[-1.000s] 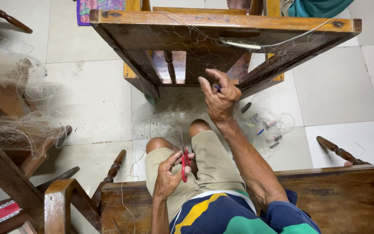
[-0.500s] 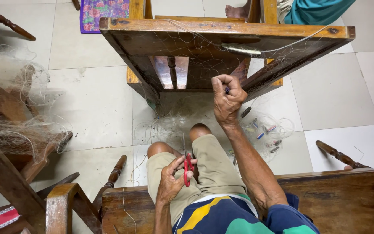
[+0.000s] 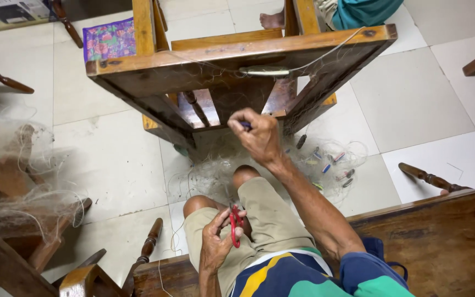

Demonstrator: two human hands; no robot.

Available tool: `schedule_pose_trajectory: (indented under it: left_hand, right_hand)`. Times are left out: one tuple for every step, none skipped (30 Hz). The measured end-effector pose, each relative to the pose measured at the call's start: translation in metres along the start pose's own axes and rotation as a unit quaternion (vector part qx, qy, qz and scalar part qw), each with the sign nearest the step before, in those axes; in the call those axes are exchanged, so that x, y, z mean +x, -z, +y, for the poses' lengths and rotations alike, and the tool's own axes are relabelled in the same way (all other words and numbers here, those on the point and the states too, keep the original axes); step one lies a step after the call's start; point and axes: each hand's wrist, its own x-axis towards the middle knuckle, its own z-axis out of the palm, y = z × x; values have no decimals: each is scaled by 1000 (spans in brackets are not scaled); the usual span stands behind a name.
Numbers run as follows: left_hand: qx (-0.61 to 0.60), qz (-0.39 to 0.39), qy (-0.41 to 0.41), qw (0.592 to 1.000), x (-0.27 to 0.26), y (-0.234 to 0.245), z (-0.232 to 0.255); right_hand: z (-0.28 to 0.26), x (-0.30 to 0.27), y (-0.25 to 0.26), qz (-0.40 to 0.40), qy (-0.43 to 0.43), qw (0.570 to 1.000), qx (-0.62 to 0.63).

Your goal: Repairing a fishing net by cutting and threading mesh using scissors and a net needle.

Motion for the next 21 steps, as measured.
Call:
schedule_pose_trajectory:
  left_hand:
    - [0,-1,1,1000,-1,1,-1]
    - [-3,7,-1,1000,-2,3,-3]
    - [-5,15,-3,1000,-2,6,-4]
    - [-5,13,-3,1000,-4,11,-10]
    - [-9,27,2,1000,-5,16,-17]
    - [-13,40,7,999,-6,22,-23]
    - [-14,43,5,999,-8,30,-27]
    - [-6,64,18,998,-11,39,-30]
    - [0,90,30,996,-17,48,-33]
    - [-1,99,28,995,-23,61,-32]
    - [36,138,25,989,-30,74,-30]
    - [72,177,23,981,-38,86,-29]
    - [71,180,22,981,-49,101,-15]
    - [124,229,90,961,-60,116,-2]
    - [176,275,158,932,-72,130,13]
    - [175,278,158,931,-84,143,20]
    - [214,334,135,908,-95,155,27]
    - [251,387,112,880,-106,168,34]
    - [251,389,113,879,-119,186,46]
    - [291,373,174,864,-132,204,57]
    - [329,358,234,842,-147,222,68]
  right_hand:
    - [-1,-10,3,0,-1,1000,-1]
    - [-1,-20,5,11,6,1000,15]
    - [-2,-30,8,23,12,999,30]
    - [-6,-38,13,24,11,999,29]
    - [-10,-46,20,20,-8,998,59]
    - [-14,-55,26,15,-26,996,89]
    - [-17,-62,32,13,-24,995,91]
    - [-20,-70,37,9,-66,992,108]
    - [-24,-76,41,-1,-106,986,128]
    - [-23,-82,41,-8,-101,986,133]
    - [-23,-88,43,-13,-153,975,161]
    - [-21,-95,45,-19,-204,960,189]
    - [-21,-102,45,-21,-202,961,190]
    - [-20,-108,46,-25,-221,956,191]
    - [-19,-115,46,-29,-240,951,192]
    - [-17,-119,48,-31,-239,951,194]
    - [-16,-125,49,-36,-249,949,188]
    - [-14,-130,50,-41,-260,947,183]
    - [-12,-133,52,-43,-260,947,184]
    - [-10,-136,53,-44,-263,947,181]
    - [-9,-138,53,-47,-264,946,180]
